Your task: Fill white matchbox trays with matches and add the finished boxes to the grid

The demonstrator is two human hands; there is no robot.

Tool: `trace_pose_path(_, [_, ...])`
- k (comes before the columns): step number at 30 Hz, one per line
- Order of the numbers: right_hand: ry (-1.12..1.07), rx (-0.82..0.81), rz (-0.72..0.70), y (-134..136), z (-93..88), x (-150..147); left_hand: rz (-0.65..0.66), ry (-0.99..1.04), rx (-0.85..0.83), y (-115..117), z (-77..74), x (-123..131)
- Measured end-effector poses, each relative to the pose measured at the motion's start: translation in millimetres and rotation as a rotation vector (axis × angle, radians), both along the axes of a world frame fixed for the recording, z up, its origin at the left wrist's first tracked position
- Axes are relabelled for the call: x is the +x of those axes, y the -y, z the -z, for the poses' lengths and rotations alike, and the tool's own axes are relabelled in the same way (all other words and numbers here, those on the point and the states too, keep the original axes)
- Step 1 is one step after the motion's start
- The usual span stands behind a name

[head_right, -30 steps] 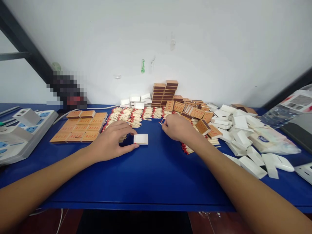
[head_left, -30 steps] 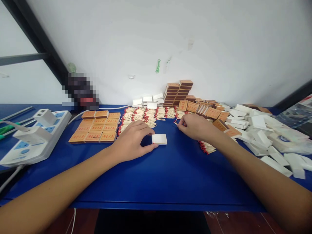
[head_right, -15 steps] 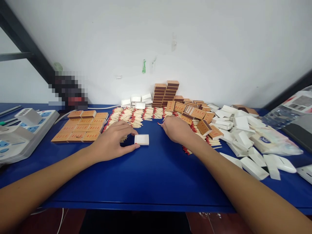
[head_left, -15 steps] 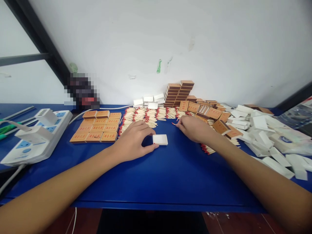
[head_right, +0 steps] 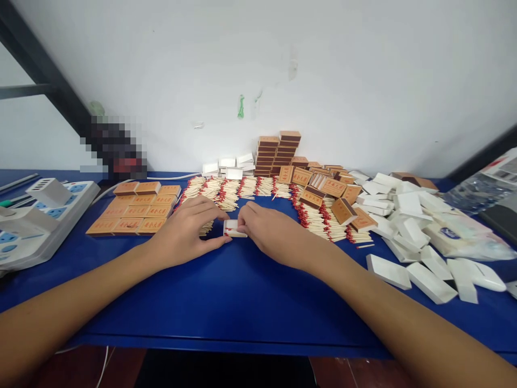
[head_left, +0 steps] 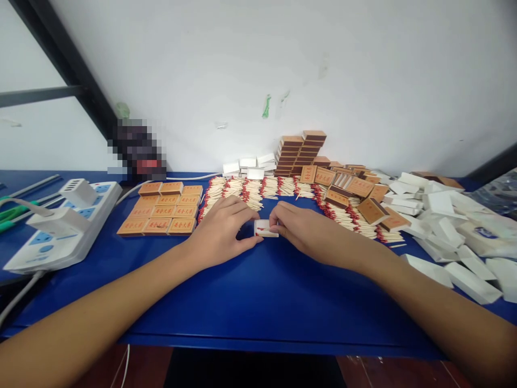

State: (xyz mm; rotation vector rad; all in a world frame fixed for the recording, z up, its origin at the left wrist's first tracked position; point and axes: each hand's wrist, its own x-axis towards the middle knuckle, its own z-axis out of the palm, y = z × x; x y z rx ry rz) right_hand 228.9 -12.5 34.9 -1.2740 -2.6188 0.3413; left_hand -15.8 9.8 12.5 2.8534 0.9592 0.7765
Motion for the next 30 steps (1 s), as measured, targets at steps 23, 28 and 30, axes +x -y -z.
trace_pose_path(23, [-0.037,0.141,0.016,-5,8.3,-5,-0.015,-0.006,-0.038,0,0.1,-1])
trace_pose_path(28, [0.0,0.295,0.335,-39,3.3,27,0.004,0.019,-0.049,2,0.6,1])
trace_pose_path(30, [0.08,0.293,0.435,-55,6.4,44,0.019,0.03,-0.045,3,0.7,2])
